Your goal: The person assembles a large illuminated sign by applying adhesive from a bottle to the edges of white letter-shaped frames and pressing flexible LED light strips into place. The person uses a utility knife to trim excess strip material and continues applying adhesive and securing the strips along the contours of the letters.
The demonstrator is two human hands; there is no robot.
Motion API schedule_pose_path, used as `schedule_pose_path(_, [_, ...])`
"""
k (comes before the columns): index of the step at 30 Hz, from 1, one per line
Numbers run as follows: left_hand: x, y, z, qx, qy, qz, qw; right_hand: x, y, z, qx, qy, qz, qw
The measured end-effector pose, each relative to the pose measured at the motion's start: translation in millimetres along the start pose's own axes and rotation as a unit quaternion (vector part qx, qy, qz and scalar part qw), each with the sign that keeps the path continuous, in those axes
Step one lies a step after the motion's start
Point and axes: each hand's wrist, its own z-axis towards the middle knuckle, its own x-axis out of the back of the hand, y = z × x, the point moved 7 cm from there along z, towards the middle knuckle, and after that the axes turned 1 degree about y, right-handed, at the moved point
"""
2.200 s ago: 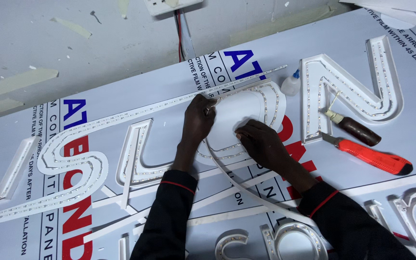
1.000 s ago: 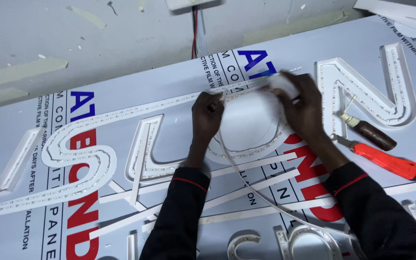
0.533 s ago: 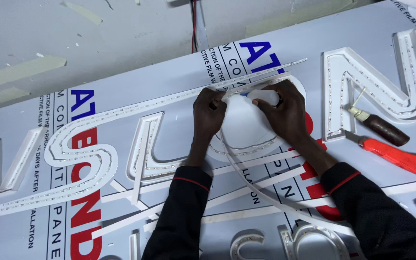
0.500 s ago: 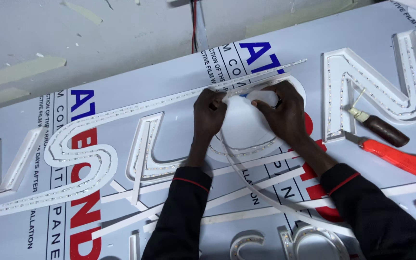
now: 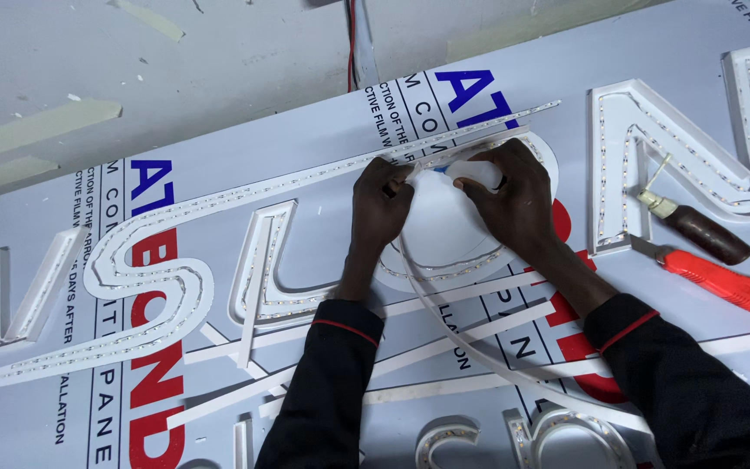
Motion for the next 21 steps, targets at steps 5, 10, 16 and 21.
schedule_pose_path(5, [-0.2, 3.7, 0.6, 0.016, -0.007, 0.002, 1.000, 2.2, -0.5, 1.8, 0.003, -0.014, -0.001, 1.000])
schedule_pose_path(10, [-0.2, -1.1, 1.0, 0.031, -0.010, 0.000, 0.999, 2.0, 6.3, 1.6, 0.003, -0.008, 0.001, 1.000])
schedule_pose_path(16, [2.2, -7.8, 4.2, 0.066, -0.014, -0.023, 0.997, -0.4, -3.6, 1.1, 0.015, -0.025, 0.013, 0.999])
schedule_pose_path(21, [2.3, -13.5, 3.2, 0.115, -0.041, -0.041, 0.992, -2.9, -8.6, -2.3, 0.021, -0.051, 0.031, 0.998])
